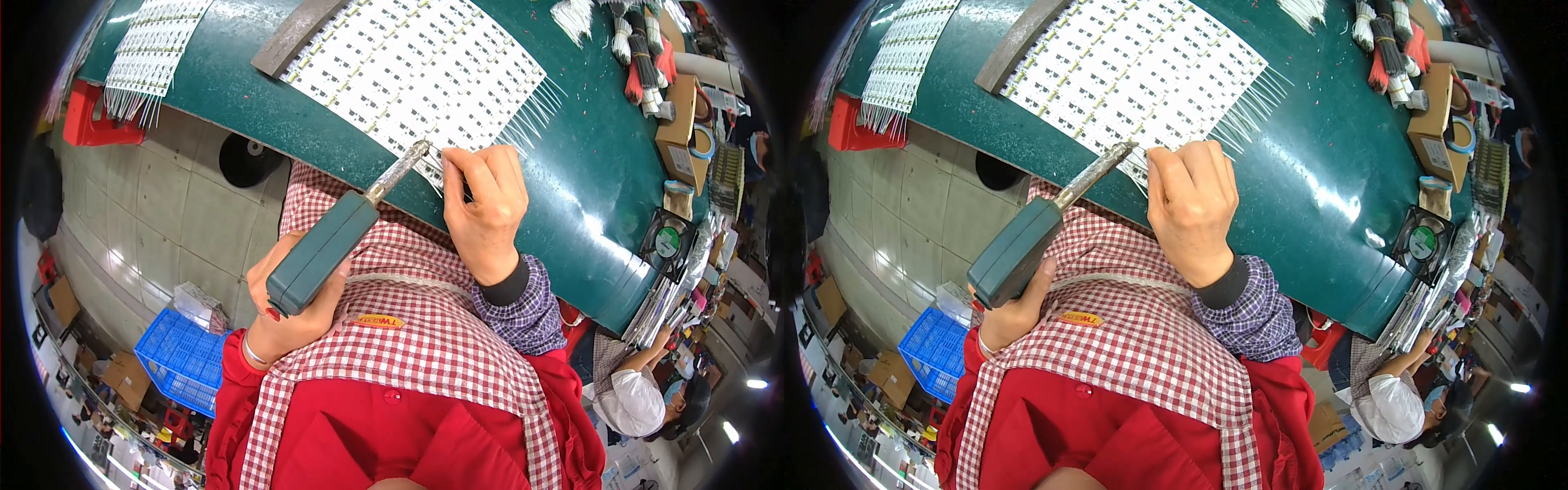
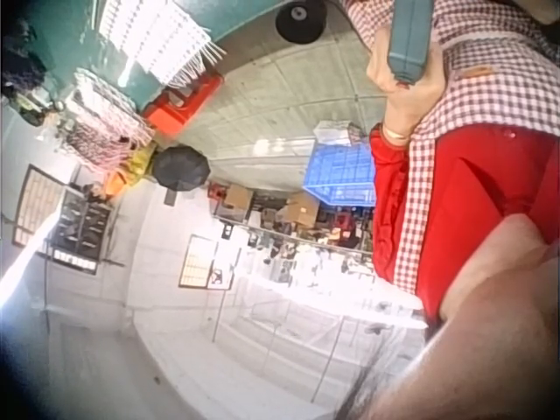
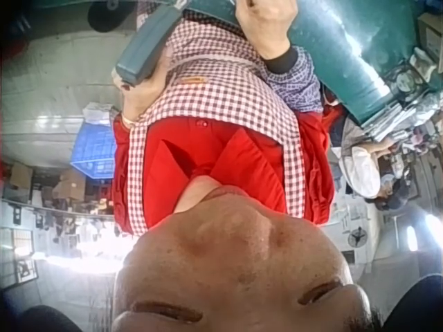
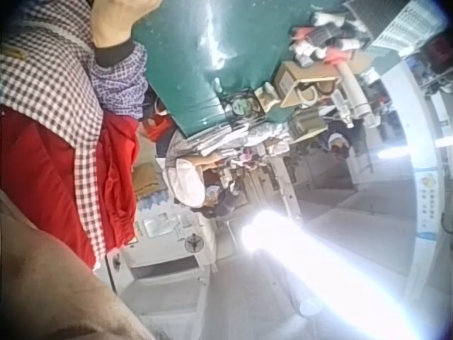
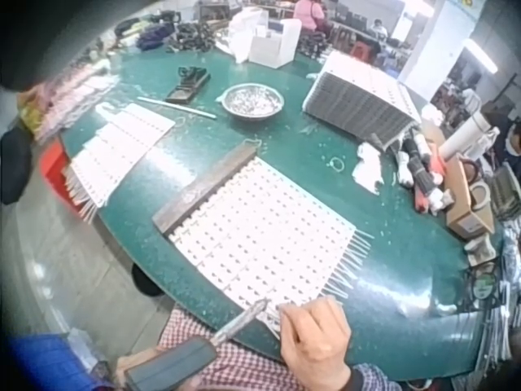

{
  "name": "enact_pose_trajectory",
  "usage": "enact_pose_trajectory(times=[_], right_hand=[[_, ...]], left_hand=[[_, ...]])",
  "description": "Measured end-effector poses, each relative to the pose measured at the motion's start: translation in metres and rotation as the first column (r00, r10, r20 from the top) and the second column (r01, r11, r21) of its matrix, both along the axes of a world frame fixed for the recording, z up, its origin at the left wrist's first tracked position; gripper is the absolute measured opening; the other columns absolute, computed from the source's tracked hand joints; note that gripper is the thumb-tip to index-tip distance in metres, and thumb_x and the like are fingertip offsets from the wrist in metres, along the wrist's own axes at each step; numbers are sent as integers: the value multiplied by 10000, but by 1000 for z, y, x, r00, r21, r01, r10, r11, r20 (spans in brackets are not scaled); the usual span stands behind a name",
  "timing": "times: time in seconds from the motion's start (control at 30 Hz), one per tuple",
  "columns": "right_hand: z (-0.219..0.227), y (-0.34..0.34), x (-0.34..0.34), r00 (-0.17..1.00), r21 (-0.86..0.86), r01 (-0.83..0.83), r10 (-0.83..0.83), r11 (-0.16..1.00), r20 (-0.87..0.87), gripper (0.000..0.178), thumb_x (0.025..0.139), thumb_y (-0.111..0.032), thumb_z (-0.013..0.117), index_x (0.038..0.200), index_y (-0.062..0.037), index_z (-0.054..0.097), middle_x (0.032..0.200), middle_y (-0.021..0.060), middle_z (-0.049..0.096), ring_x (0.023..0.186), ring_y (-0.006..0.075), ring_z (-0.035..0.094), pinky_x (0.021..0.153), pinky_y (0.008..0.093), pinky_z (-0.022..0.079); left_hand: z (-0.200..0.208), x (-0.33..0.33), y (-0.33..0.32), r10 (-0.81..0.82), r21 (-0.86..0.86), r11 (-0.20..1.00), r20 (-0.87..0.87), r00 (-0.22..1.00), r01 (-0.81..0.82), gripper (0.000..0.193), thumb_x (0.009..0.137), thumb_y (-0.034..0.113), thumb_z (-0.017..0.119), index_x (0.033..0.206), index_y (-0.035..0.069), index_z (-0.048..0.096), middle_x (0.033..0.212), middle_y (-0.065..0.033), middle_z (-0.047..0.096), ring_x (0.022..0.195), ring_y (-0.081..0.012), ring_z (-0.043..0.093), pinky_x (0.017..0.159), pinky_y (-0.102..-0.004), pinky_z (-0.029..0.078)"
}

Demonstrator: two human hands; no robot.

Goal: The person assembles a circuit board panel by picking electronic components from a pile by hand, positioning them onto the board, and securing them with a handheld soldering tool.

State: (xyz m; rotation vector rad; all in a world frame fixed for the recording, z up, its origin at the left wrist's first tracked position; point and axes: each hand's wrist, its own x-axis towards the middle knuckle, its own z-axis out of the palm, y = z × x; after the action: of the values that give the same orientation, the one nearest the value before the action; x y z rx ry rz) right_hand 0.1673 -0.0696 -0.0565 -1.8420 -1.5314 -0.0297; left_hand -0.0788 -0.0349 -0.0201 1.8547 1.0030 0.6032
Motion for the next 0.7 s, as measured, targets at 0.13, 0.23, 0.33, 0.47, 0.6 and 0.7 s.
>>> enact_pose_trajectory(times=[0.13, 0.23, 0.33, 0.47, 0.6, 0.7], right_hand=[[0, 1, -1, 1000, 4, -5, 5, 1000, -1, 222, 733, 69, 780, 905, -44, 697, 766, 68, 523, 735, 260, 555, 654, 380, 436], [-1, 0, 1, 1000, 3, -6, 6, 1000, 1, 221, 733, 69, 779, 904, -44, 696, 763, 67, 518, 732, 259, 553, 654, 379, 436], [-1, 1, 2, 1000, -10, -8, 8, 1000, -3, 221, 730, 67, 779, 902, -44, 695, 762, 66, 513, 729, 259, 550, 654, 379, 436], [3, 0, 5, 1000, -16, 3, -3, 1000, 8, 211, 734, 60, 776, 901, -40, 694, 772, 74, 531, 736, 262, 558, 654, 381, 446], [15, -1, 9, 994, -34, -29, 26, 999, -105, 169, 773, 34, 770, 905, -44, 700, 814, 84, 580, 767, 274, 585, 676, 378, 473], [25, 0, 34, 984, -22, -32, 28, 999, -173, 126, 810, 13, 764, 909, -35, 702, 849, 97, 609, 804, 294, 599, 698, 386, 489]], left_hand=[[-5, -6, -6, 38, -9, 999, -2, 999, -38, 208, 794, 3, 802, 980, -60, 733, 886, -161, 711, 682, -235, 693, 598, -307, 536], [-4, -8, -7, 73, -5, 997, 16, 997, -73, 212, 801, 12, 799, 989, -61, 736, 874, -163, 709, 657, -236, 680, 578, -314, 526], [-5, -7, -6, 72, 8, 997, 13, 997, -72, 213, 802, 15, 796, 991, -62, 737, 865, -171, 709, 649, -244, 678, 578, -320, 527], [-9, -4, -3, 46, 39, 998, 18, 999, -46, 212, 798, 14, 793, 993, -54, 742, 880, -182, 719, 654, -262, 683, 593, -340, 538], [-6, -6, 4, -140, 257, 954, -58, 988, 151, 220, 815, 24, 793, 1018, -45, 746, 945, -176, 739, 720, -282, 710, 649, -348, 557], [-11, -6, -10, 94, -49, 995, 47, 994, -92, 289, 889, 27, 787, 1158, -46, 712, 1055, -103, 738, 910, -178, 687, 798, -305, 544]])
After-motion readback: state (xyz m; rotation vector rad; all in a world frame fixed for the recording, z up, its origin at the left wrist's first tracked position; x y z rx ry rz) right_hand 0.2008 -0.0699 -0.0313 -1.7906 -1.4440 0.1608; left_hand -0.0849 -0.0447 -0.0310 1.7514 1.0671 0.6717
